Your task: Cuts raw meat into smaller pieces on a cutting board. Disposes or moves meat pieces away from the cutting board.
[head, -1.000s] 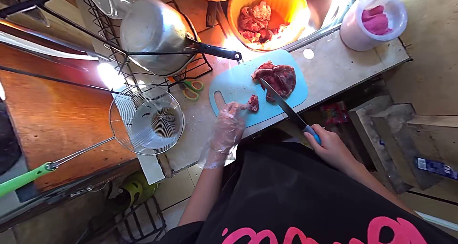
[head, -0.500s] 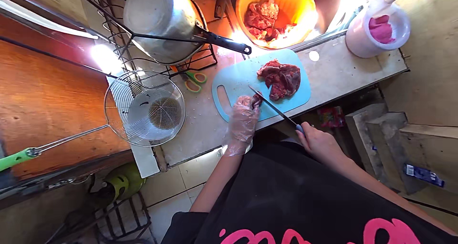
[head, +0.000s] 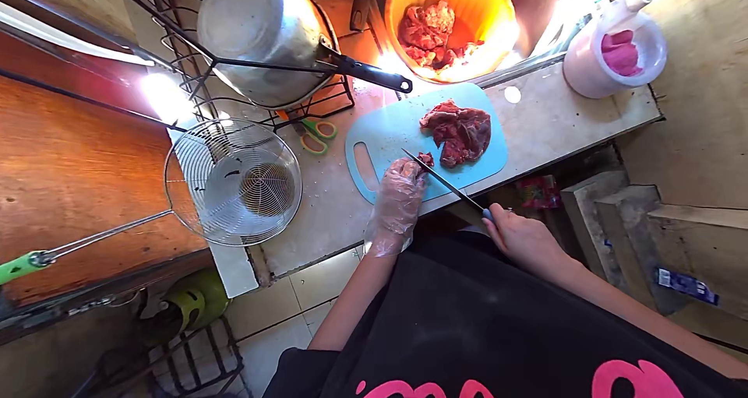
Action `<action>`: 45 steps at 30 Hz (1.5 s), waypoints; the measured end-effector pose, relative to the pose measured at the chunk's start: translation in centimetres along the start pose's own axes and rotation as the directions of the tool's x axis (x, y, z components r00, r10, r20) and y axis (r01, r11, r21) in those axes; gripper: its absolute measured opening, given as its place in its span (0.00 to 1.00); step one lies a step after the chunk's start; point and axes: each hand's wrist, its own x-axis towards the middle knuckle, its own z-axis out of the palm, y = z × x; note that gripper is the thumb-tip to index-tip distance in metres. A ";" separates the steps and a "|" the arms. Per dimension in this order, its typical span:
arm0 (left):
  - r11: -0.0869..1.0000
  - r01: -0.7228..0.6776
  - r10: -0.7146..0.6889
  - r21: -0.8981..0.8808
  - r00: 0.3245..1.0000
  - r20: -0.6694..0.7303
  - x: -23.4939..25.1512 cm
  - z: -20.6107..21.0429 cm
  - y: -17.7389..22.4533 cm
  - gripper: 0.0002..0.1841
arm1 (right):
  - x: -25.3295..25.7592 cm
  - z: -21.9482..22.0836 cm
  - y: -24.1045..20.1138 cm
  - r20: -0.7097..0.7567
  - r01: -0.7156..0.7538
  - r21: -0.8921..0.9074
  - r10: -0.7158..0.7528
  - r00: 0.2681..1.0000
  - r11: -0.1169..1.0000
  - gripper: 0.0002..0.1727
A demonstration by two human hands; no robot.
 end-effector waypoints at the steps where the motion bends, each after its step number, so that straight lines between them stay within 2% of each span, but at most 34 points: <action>1: 1.000 0.005 -0.005 -0.006 1.000 -0.001 0.0 0.1 0.0 0.07 | 0.1 -0.3 -0.1 0.031 -0.009 -0.006 0.009 0.999 1.000 0.21; 6: 0.997 0.058 -0.059 -0.057 0.998 -0.005 0.0 0.0 0.3 0.08 | 2.6 -1.9 -1.4 0.312 -0.091 0.008 0.084 0.947 0.996 0.22; 8: 0.997 0.061 -0.061 -0.057 0.998 -0.006 -0.1 0.1 0.3 0.07 | 4.3 -2.2 -2.2 0.367 -0.104 0.032 0.085 0.926 0.994 0.23; 12: 0.999 0.045 -0.045 -0.019 0.999 -0.005 -0.4 0.1 0.1 0.08 | 7.3 -1.1 -3.8 0.282 -0.075 0.058 0.055 0.958 0.996 0.20; 14: 0.998 0.057 -0.057 -0.015 0.998 -0.004 -0.9 0.1 0.3 0.08 | 7.3 -0.3 -3.8 0.250 -0.073 0.066 0.055 0.967 0.995 0.20; 19: 0.996 0.081 -0.082 -0.039 0.996 -0.023 -1.1 0.0 0.5 0.07 | 2.5 -0.1 -1.4 0.346 -0.157 0.048 0.131 0.929 0.986 0.23; 23: 0.999 0.038 -0.038 -0.018 0.999 0.006 -1.5 -0.4 0.4 0.07 | 3.5 -0.8 -2.6 0.387 -0.165 0.042 0.136 0.912 0.985 0.23; 29: 0.999 0.029 -0.029 -0.028 1.000 0.000 -1.5 0.5 1.1 0.05 | 6.7 -0.1 -4.0 0.301 -0.126 0.062 0.102 0.948 0.990 0.20; 33: 0.998 0.055 -0.055 -0.031 0.998 0.018 -1.8 -0.4 0.9 0.07 | 6.7 -0.2 -1.4 0.271 -0.077 0.176 0.027 0.962 0.981 0.19; 36: 0.989 0.120 -0.107 -0.091 0.984 0.141 -1.0 -2.6 0.3 0.14 | 5.0 -0.7 0.4 0.232 -0.056 0.200 0.009 0.973 0.978 0.19; 39: 0.997 0.037 -0.013 -0.064 0.941 0.338 0.1 -4.7 -0.2 0.29 | 3.3 -0.4 1.3 0.144 -0.044 0.215 0.013 0.990 0.976 0.20; 40: 0.999 0.001 0.012 -0.034 0.928 0.373 0.4 -4.9 -0.2 0.30 | 2.9 -0.4 1.3 0.145 -0.049 0.215 0.017 0.989 0.975 0.21; 42: 0.997 -0.080 0.071 0.008 0.919 0.388 0.7 -5.0 -0.2 0.27 | 2.5 -0.3 1.2 0.152 -0.049 0.213 0.017 0.988 0.976 0.22; 45: 0.988 -0.156 0.148 -0.004 0.930 0.338 0.9 -4.4 -0.7 0.16 | 2.0 0.2 0.8 0.059 -0.012 0.252 -0.003 0.998 0.968 0.22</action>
